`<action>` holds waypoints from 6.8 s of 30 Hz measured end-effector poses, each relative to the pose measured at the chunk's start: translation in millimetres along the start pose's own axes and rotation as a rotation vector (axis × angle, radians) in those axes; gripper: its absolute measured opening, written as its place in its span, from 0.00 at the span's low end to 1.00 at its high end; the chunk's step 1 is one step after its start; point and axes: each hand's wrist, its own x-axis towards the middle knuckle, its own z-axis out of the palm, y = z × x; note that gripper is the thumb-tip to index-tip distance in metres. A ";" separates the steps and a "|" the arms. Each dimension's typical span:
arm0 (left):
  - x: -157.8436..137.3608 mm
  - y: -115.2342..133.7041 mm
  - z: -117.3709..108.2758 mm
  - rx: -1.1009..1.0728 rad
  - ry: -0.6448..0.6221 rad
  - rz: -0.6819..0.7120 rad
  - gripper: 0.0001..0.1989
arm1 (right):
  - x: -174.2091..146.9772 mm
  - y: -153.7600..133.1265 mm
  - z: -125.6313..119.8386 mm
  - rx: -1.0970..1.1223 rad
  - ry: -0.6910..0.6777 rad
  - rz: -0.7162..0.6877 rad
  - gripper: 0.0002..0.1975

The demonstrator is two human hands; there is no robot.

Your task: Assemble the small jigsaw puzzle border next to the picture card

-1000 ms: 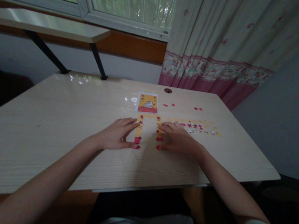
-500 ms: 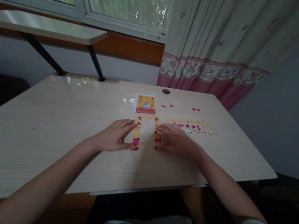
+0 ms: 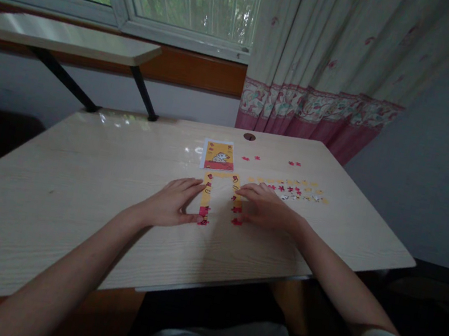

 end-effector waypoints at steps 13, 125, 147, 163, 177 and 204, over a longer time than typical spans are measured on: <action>-0.8 -1.3 1.0 -0.015 0.016 0.019 0.42 | -1.2 4.8 -1.5 -0.009 -0.003 -0.003 0.31; -18.2 122.2 31.4 -0.003 -0.140 0.205 0.34 | 24.8 26.6 1.7 0.201 -0.078 -0.142 0.07; -19.6 128.4 27.1 0.035 -0.095 0.114 0.31 | 7.1 -12.1 -14.0 0.147 -0.243 0.139 0.10; -19.0 130.9 25.0 0.110 -0.096 0.128 0.34 | 5.0 -21.5 -12.0 0.362 -0.263 0.362 0.06; -21.1 129.3 30.4 0.123 -0.004 0.221 0.29 | -2.3 -17.3 -0.7 0.304 -0.220 0.318 0.06; -14.4 131.8 21.2 0.103 -0.076 0.157 0.29 | 5.6 -18.9 -1.4 0.245 -0.161 0.386 0.10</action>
